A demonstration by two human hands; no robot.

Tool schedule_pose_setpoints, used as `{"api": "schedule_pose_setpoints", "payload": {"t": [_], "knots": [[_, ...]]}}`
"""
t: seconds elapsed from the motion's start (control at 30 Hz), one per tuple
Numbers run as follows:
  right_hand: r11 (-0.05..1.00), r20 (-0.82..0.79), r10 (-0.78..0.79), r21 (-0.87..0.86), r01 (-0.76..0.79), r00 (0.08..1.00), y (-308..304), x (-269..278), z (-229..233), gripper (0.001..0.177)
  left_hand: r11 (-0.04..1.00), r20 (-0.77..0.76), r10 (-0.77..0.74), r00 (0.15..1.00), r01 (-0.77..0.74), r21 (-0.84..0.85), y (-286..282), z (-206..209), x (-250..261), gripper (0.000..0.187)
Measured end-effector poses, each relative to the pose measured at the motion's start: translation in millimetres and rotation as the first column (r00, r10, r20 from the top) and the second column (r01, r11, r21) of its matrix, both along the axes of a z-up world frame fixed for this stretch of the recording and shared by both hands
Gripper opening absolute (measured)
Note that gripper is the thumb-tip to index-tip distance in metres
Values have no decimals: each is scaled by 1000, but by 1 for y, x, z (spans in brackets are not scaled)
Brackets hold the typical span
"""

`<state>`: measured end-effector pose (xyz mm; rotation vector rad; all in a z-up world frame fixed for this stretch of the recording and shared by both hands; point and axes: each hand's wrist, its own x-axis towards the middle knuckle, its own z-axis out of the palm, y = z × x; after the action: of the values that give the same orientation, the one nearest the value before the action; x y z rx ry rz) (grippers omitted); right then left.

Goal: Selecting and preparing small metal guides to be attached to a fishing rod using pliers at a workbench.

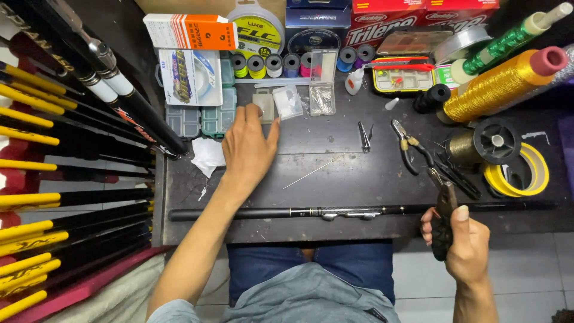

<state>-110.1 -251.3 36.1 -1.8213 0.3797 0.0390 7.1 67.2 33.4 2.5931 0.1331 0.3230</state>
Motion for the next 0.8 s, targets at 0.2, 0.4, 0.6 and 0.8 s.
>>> {"api": "schedule_pose_setpoints", "payload": {"t": [0.2,0.4,0.6,0.8], "knots": [[1000,-9,8,13,-8,1000,-5,-6,-5,61,997,-211,76,974,-75,12,4,-7,-5,36],[1000,-4,23,11,-23,1000,-2,-5,-6,61,997,-245,29,969,-45,-60,9,-8,-6,30],[999,-8,19,39,-18,1000,-3,-3,-15,59,998,-204,-54,978,45,-49,6,-10,-8,18],[999,-15,27,43,-26,1000,2,1,-12,58,989,-163,-141,977,131,-73,-22,-15,-4,26]]}}
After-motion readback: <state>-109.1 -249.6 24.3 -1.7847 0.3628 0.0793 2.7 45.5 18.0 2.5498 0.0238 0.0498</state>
